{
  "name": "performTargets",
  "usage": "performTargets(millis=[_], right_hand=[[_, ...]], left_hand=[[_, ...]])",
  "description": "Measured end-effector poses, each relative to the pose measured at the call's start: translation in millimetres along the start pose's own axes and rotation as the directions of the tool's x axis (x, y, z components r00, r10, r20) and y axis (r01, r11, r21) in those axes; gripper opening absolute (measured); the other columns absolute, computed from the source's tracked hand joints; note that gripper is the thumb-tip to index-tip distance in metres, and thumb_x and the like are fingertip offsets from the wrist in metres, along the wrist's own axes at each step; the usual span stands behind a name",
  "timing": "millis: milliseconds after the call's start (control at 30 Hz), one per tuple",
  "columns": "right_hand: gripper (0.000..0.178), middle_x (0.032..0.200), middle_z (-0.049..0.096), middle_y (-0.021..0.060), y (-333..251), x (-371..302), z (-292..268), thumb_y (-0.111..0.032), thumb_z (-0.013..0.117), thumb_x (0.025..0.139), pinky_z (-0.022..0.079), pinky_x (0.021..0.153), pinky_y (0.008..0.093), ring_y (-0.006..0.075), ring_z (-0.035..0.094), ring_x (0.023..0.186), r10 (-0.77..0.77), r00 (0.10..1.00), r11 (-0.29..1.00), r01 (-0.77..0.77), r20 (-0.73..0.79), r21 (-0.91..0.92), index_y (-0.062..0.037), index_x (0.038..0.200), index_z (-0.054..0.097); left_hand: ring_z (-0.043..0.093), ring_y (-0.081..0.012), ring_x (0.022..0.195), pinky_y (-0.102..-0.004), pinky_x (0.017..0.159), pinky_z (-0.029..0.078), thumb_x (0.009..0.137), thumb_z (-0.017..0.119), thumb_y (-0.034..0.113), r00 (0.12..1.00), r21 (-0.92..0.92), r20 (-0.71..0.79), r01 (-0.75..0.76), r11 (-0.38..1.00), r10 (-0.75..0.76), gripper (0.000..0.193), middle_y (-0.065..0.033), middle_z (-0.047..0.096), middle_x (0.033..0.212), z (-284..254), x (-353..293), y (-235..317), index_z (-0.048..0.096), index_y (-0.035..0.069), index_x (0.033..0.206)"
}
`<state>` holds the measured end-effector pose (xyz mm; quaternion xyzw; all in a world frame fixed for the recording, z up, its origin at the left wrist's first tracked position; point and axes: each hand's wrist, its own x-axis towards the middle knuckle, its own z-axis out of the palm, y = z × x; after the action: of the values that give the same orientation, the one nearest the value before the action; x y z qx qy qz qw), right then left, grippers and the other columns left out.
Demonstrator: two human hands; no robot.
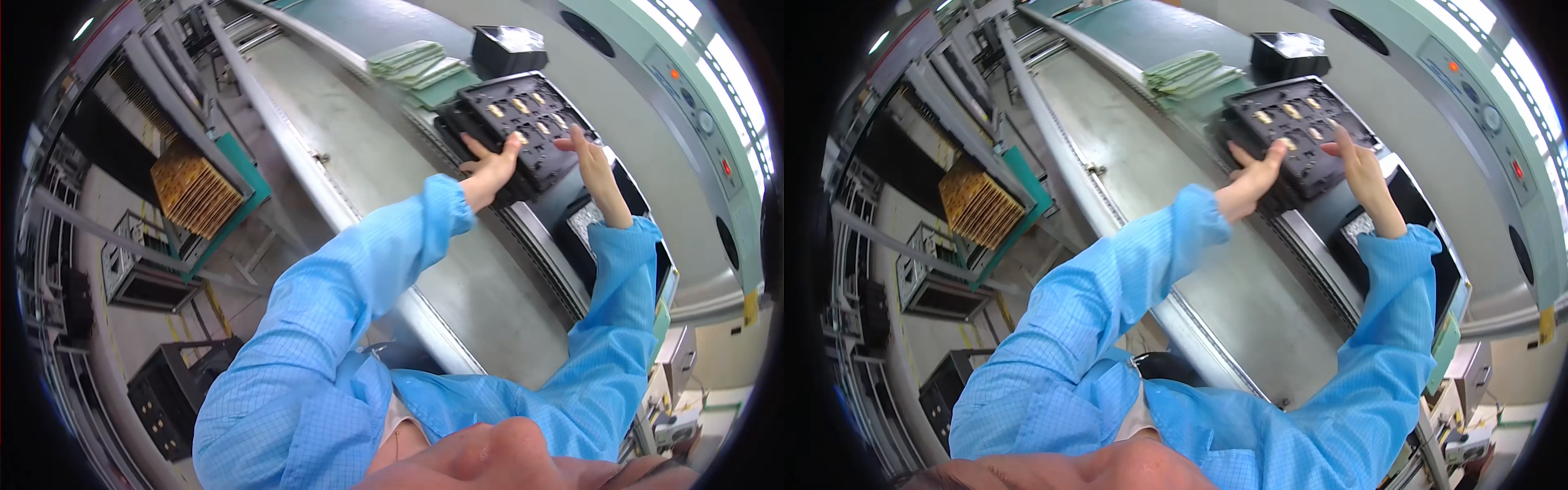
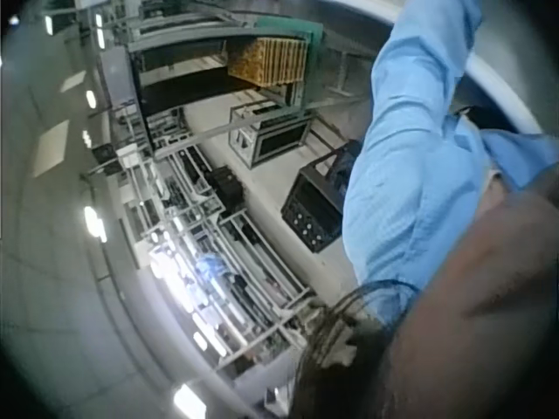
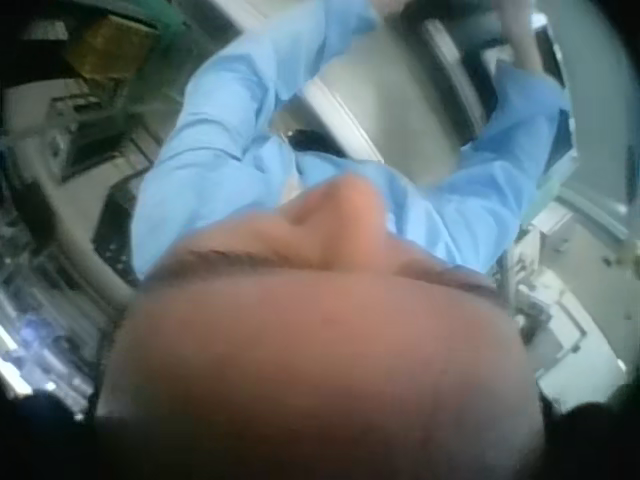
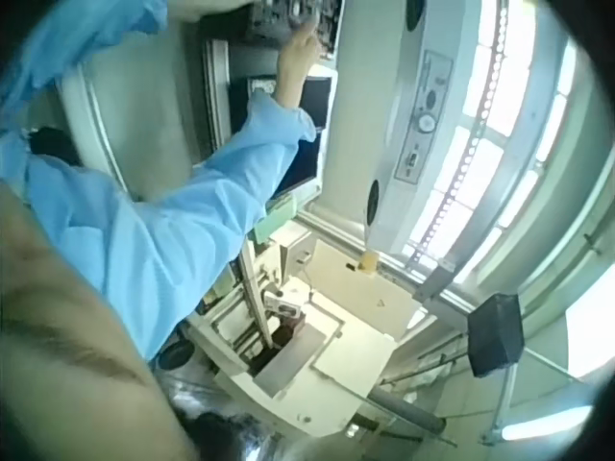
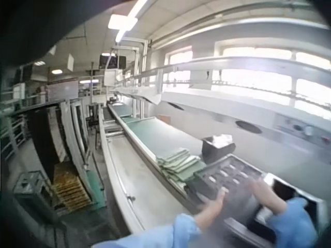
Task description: Assembling components onto printed circuit boards (PCBs) and placing them into a tray at an electronics factory workstation.
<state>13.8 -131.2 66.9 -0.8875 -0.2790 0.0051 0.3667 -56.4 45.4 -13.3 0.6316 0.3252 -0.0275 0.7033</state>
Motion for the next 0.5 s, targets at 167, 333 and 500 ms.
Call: performTargets(millis=[167, 333, 500], right_hand=[[0.068, 0.110, 0.072, 0.0187, -22.2, 31.1, 4.1, -0.055, 0.036, 0.104, 0.040, 0.103, 0.0350, 0.0268, 0.063, 0.113, -0.042, 0.998, 0.991, 0.037, -0.041, -0.127, 0.0011, 0.105, 0.075], [0.028, 0.096, 0.068, 0.0182, -48.5, 53.0, 48.1, -0.025, 0.058, 0.096, 0.046, 0.088, 0.0434, 0.0372, 0.059, 0.100, -0.482, 0.876, 0.833, 0.447, -0.031, -0.328, -0.0003, 0.095, 0.071], [0.015, 0.096, 0.068, 0.0140, -50.0, 35.9, 76.1, -0.015, 0.065, 0.090, 0.046, 0.093, 0.0432, 0.0355, 0.059, 0.105, -0.636, 0.770, 0.758, 0.611, -0.053, -0.230, -0.0007, 0.093, 0.070]], left_hand=[[0.007, -0.0558, 0.145, -0.0580, 0.119, 0.008, 0.075, 0.053, 0.085, 0.996, 0.146, -0.079, 0.060, 0.987, -0.049, 0.132, -0.0433, -0.004, 0.154, 50.3, 26.5, 28.5, -0.034, 0.019, 0.149], [0.030, -0.0488, 0.139, -0.0489, 0.113, 0.032, 0.091, 0.051, 0.057, 0.942, 0.584, 0.164, -0.331, 0.741, 0.291, 0.089, -0.0279, 0.024, 0.156, 70.7, 58.5, 23.5, 0.011, 0.012, 0.156], [0.048, -0.0390, 0.129, -0.0437, 0.106, 0.041, 0.076, 0.074, 0.036, 0.792, 0.030, 0.235, -0.585, 0.811, 0.563, 0.082, -0.0253, 0.051, 0.138, -19.4, -20.4, -12.9, 0.042, 0.002, 0.143]])
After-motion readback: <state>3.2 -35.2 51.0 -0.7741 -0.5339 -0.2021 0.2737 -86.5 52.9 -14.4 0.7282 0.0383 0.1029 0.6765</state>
